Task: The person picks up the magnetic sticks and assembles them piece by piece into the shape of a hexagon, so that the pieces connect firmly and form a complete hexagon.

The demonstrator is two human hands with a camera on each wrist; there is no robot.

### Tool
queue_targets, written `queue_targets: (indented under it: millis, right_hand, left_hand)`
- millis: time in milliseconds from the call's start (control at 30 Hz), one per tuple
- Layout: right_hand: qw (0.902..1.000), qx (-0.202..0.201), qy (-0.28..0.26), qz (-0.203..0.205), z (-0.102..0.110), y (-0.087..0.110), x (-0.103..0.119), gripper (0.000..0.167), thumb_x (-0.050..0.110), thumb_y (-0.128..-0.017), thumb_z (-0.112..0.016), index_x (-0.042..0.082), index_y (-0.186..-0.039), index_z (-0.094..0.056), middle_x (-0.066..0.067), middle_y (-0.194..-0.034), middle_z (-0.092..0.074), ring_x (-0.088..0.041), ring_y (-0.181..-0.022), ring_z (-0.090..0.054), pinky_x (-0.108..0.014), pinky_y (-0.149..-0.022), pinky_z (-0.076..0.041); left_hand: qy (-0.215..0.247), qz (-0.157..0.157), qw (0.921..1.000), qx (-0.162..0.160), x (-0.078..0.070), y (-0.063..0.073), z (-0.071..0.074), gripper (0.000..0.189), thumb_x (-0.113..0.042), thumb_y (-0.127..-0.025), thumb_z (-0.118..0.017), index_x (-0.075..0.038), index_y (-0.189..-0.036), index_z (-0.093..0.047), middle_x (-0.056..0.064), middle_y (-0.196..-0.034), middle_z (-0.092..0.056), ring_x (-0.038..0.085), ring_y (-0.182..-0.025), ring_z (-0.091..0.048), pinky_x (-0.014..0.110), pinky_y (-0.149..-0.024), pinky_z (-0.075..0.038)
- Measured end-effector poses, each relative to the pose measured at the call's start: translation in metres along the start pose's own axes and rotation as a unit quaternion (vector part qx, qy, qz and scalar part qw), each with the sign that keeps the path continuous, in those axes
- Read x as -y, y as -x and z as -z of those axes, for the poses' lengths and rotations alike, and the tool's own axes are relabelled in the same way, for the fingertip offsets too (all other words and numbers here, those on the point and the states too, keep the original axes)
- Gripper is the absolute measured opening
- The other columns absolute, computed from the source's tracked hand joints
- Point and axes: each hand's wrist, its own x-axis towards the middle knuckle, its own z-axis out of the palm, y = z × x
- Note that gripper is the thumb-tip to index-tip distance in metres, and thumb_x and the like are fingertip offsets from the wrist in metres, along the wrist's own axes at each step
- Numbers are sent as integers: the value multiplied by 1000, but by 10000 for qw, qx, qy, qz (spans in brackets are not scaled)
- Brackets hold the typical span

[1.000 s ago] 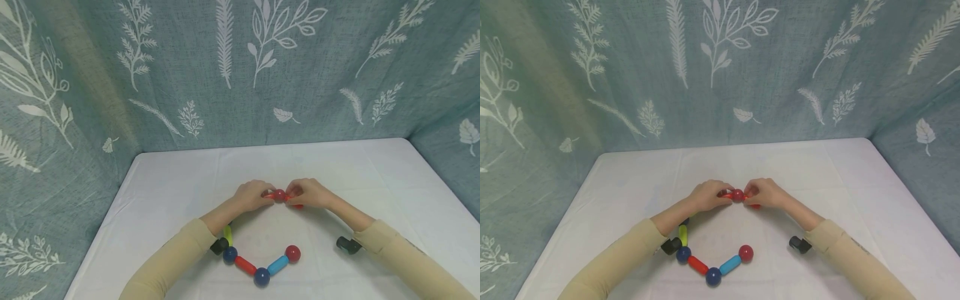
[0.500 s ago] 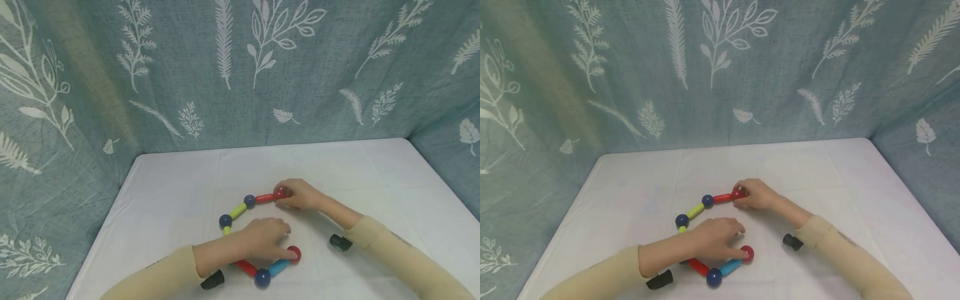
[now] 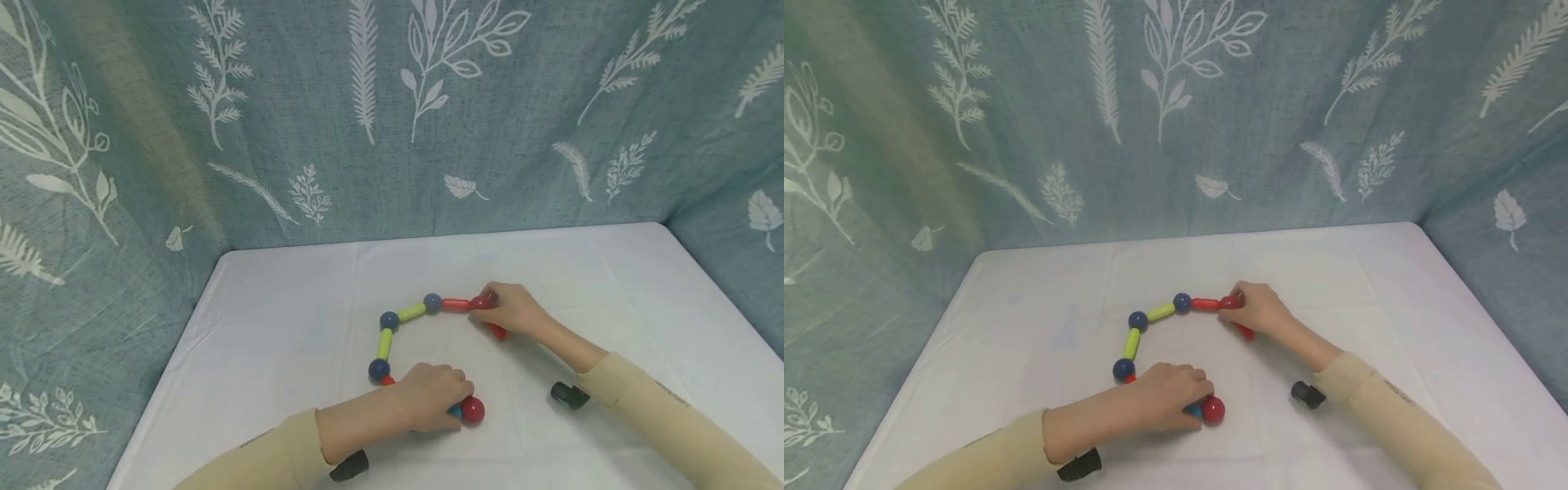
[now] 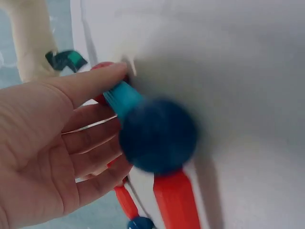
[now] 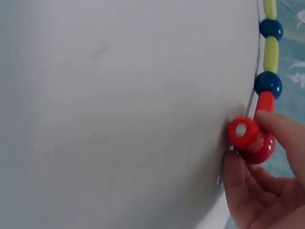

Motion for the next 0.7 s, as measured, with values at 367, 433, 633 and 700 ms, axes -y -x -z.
queue_targets:
  millis: [367, 433, 633, 700]
  right_hand:
    - [9112, 71, 1893, 3658, 25, 11, -33, 35, 4, -86, -67, 20, -117, -68, -9, -136, -54, -28, -125, -46, -47, -98, -44]
    - [8917, 12, 2138, 3990, 24, 10, -34, 30, 7, -85, -72, 20, -111, -70, -9, -132, -56, -28, -121, -49, -45, -98, -45]
    - [9117, 366, 1736, 3706, 17, 16, -28, 30, 9, -82, -77, 25, -106, -72, -6, -126, -56, -23, -116, -49, -40, -94, -48]
    - [9247, 557, 1473, 3465, 15, 20, -24, 30, 10, -82, -77, 28, -106, -72, -3, -126, -54, -21, -116, -47, -39, -94, -48]
  left_hand:
    - [1758, 419, 9816, -619, 15, 8, -17, 39, -46, -83, -74, -20, -111, -69, -15, -86, -55, 0, -74, -49, 17, -62, -42]
    - [1999, 497, 9757, -743, 15, 10, -19, 37, -44, -84, -75, -19, -110, -69, -15, -86, -56, 0, -75, -49, 17, -64, -43]
    - [2484, 724, 9616, -917, 14, 10, -23, 35, -41, -83, -76, -18, -109, -70, -15, -85, -60, 1, -75, -51, 17, -65, -44]
    - [2565, 771, 9587, -960, 15, 9, -24, 34, -40, -83, -76, -18, -108, -70, -16, -84, -60, 0, -75, -51, 17, -65, -44]
